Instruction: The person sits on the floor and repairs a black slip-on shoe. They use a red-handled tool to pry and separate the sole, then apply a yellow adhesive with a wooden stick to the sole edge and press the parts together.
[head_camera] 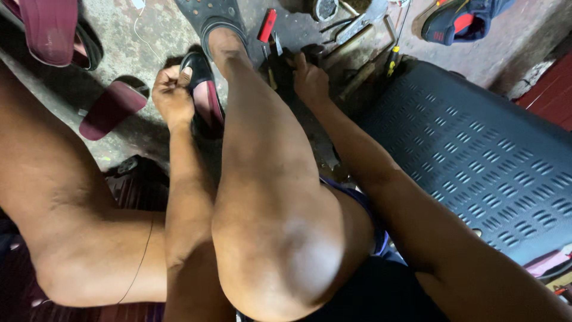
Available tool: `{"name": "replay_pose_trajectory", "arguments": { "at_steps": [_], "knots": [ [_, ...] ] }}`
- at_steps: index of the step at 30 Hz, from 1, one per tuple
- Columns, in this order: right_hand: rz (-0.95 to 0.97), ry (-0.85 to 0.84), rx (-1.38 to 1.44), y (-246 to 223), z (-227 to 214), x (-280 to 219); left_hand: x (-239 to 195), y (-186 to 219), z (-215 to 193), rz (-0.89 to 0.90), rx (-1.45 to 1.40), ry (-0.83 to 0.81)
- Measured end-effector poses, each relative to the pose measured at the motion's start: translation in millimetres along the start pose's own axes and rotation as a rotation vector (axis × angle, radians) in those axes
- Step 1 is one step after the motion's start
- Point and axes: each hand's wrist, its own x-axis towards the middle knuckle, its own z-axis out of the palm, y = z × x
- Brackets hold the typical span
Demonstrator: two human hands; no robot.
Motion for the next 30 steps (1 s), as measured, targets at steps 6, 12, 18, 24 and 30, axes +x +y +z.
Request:
{"name": "replay_pose_trajectory", "arguments": {
  "at_steps": [6,12,18,24,30],
  "knots": [
    [-0.005,-0.008,0.034,3,1,0,5,0,-5,-0.027,-0.128,-0.04],
    [-0.096,0.027,-0.018,-5,-18,5,4,0,4,-0.034,-0.197,0.024],
    [0.208,-0.285,0.131,7,-15,-12,-2,0,10,-0.014,-0.079,0.174],
    [0.312,-0.011,0.808,8,-36,-19,-7,10,14,0.022,0.284,0.344],
    [0.321,0.221,0.378,4,-93,32,-16,18,21,0.254,0.288,0.544]
  ]
}}
